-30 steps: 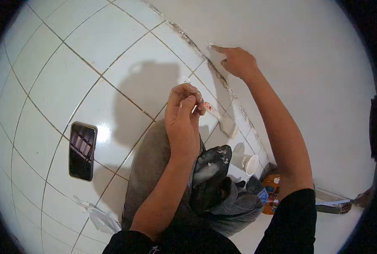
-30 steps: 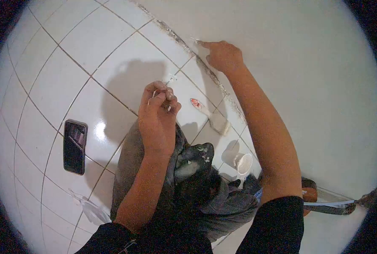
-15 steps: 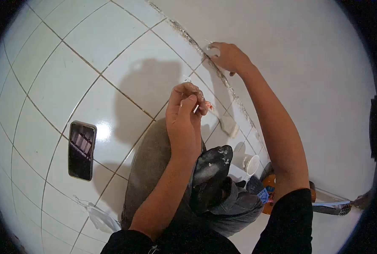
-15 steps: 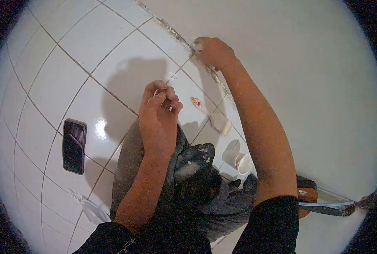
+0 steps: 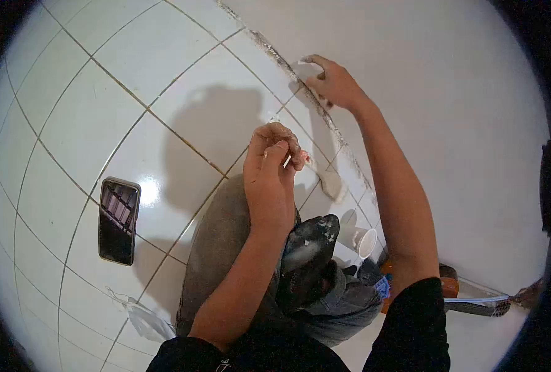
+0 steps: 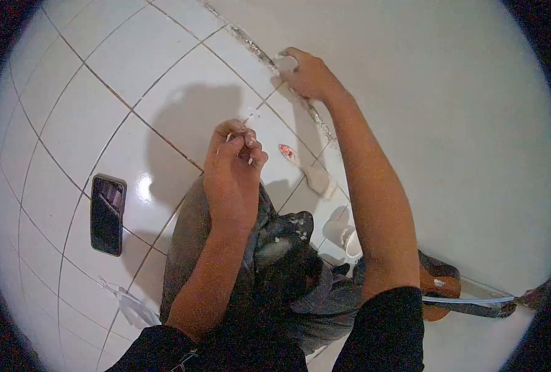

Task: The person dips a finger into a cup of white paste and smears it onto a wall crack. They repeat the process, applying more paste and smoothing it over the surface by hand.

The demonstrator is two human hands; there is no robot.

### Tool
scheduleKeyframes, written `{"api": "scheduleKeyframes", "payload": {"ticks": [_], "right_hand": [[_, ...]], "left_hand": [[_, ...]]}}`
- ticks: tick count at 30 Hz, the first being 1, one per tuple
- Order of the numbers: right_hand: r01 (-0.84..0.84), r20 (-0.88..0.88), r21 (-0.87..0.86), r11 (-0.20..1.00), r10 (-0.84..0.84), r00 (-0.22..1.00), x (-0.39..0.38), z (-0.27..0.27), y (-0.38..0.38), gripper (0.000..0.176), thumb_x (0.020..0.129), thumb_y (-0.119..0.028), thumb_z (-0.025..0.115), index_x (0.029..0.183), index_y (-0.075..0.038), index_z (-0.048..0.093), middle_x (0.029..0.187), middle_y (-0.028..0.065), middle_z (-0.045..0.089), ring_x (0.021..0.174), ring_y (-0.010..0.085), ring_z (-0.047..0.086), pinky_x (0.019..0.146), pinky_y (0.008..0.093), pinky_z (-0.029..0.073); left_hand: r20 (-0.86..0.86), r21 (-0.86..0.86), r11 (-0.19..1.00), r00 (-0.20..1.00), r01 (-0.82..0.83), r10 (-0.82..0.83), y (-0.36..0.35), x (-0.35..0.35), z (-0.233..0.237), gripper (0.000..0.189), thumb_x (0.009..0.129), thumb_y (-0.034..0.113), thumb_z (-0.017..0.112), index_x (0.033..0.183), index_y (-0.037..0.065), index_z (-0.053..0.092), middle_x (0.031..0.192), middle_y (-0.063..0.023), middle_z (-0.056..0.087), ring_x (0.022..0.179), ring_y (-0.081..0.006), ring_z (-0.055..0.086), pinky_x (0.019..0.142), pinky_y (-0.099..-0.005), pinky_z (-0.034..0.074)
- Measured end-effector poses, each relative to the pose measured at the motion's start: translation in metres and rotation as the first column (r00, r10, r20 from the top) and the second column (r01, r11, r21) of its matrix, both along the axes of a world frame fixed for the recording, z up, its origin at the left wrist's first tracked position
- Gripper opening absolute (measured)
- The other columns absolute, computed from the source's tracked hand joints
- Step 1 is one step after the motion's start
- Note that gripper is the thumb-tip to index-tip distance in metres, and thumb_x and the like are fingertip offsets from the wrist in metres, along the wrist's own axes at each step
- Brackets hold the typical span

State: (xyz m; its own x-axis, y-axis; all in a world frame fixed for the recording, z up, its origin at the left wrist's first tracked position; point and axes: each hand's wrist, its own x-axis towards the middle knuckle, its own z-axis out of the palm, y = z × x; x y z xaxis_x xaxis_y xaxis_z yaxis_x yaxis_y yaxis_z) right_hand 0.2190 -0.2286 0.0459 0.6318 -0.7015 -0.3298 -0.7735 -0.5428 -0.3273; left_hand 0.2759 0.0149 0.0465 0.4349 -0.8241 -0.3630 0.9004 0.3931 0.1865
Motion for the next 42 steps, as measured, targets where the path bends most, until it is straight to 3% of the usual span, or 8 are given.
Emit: {"api": "scheduleKeyframes", "payload": {"ticks": [1, 3, 4, 10, 19, 28, 37, 42], "right_hand": [[-0.003, 0.000, -0.002, 1.000, 0.003, 1.000, -0.002, 0.001, 0.012, 0.056, 0.084, -0.032, 0.064, 0.137, -0.018, 0.049, 0.089, 0.0199, 0.069, 0.074, 0.0287, 0.069, 0.059, 0.0468, 0.057], [-0.230, -0.399, -0.488, 0.842, 0.019, 0.917, -0.008, 0.002, 0.038, 0.073, 0.086, -0.030, 0.063, 0.151, -0.026, 0.027, 0.079, 0.0183, 0.069, 0.067, 0.0314, 0.069, 0.060, 0.0483, 0.056], [-0.218, -0.443, -0.513, 0.830, -0.038, 0.896, -0.012, -0.005, 0.043, 0.090, 0.086, -0.027, 0.062, 0.155, -0.030, 0.005, 0.072, 0.0146, 0.069, 0.063, 0.0331, 0.069, 0.058, 0.0469, 0.055], [-0.228, -0.543, -0.506, 0.832, -0.101, 0.834, -0.035, -0.027, 0.042, 0.091, 0.087, -0.025, 0.059, 0.155, -0.028, -0.002, 0.068, 0.0131, 0.068, 0.056, 0.0301, 0.067, 0.053, 0.0428, 0.054], [-0.315, -0.552, -0.594, 0.740, -0.090, 0.829, -0.029, -0.068, 0.029, 0.082, 0.092, -0.017, 0.054, 0.157, -0.024, 0.004, 0.064, 0.0081, 0.067, 0.051, 0.0225, 0.065, 0.049, 0.0385, 0.053], [-0.368, -0.571, -0.608, 0.703, -0.066, 0.818, -0.024, -0.074, 0.023, 0.088, 0.090, -0.015, 0.058, 0.156, -0.028, 0.001, 0.065, 0.0069, 0.068, 0.051, 0.0196, 0.064, 0.045, 0.0342, 0.050], [-0.417, -0.684, -0.510, 0.752, -0.061, 0.727, -0.008, -0.069, 0.023, 0.085, 0.091, -0.013, 0.057, 0.156, -0.032, 0.005, 0.070, 0.0057, 0.070, 0.054, 0.0198, 0.066, 0.047, 0.0328, 0.050], [-0.423, -0.671, -0.518, 0.743, -0.047, 0.740, -0.012, -0.058, 0.027, 0.081, 0.093, -0.017, 0.056, 0.155, -0.035, 0.008, 0.070, 0.0062, 0.070, 0.056, 0.0210, 0.067, 0.048, 0.0344, 0.052]], "left_hand": [[0.000, -0.002, 1.000, 1.000, -0.003, 0.003, 0.000, 0.000, 0.000, 0.014, 0.089, 0.008, 0.052, 0.103, 0.006, 0.051, 0.089, -0.0027, 0.050, 0.080, -0.0105, 0.048, 0.074, -0.0258, 0.043], [0.007, -0.009, 1.000, 1.000, 0.002, -0.002, 0.001, 0.000, -0.002, 0.014, 0.089, 0.007, 0.052, 0.103, 0.006, 0.051, 0.090, -0.0028, 0.051, 0.080, -0.0101, 0.049, 0.074, -0.0251, 0.043], [0.009, -0.009, 1.000, 1.000, -0.001, 0.001, 0.001, 0.000, -0.001, 0.014, 0.089, 0.007, 0.052, 0.103, 0.006, 0.051, 0.090, -0.0028, 0.051, 0.080, -0.0101, 0.049, 0.074, -0.0251, 0.043], [0.045, 0.013, 1.000, 0.999, -0.007, 0.006, 0.000, -0.003, 0.001, 0.014, 0.090, 0.006, 0.051, 0.104, 0.005, 0.051, 0.091, -0.0035, 0.051, 0.081, -0.0101, 0.049, 0.075, -0.0240, 0.044], [0.106, 0.048, 0.999, 0.994, -0.010, 0.005, -0.001, -0.004, 0.000, 0.013, 0.091, 0.008, 0.050, 0.103, 0.004, 0.052, 0.086, -0.0040, 0.051, 0.075, -0.0105, 0.048, 0.068, -0.0262, 0.040], [0.132, 0.039, 0.999, 0.991, -0.017, 0.011, -0.001, -0.006, 0.000, 0.013, 0.091, 0.008, 0.050, 0.103, 0.004, 0.052, 0.086, -0.0043, 0.052, 0.074, -0.0110, 0.048, 0.069, -0.0263, 0.040], [0.123, 0.052, 0.998, 0.992, -0.024, 0.018, -0.002, -0.005, 0.000, 0.012, 0.091, 0.006, 0.049, 0.103, 0.003, 0.052, 0.086, -0.0040, 0.051, 0.074, -0.0112, 0.048, 0.069, -0.0264, 0.040], [0.124, 0.039, 0.999, 0.992, -0.015, 0.010, -0.001, -0.003, -0.001, 0.011, 0.092, 0.005, 0.049, 0.102, 0.003, 0.052, 0.087, -0.0037, 0.051, 0.075, -0.0103, 0.048, 0.070, -0.0246, 0.042]]}}
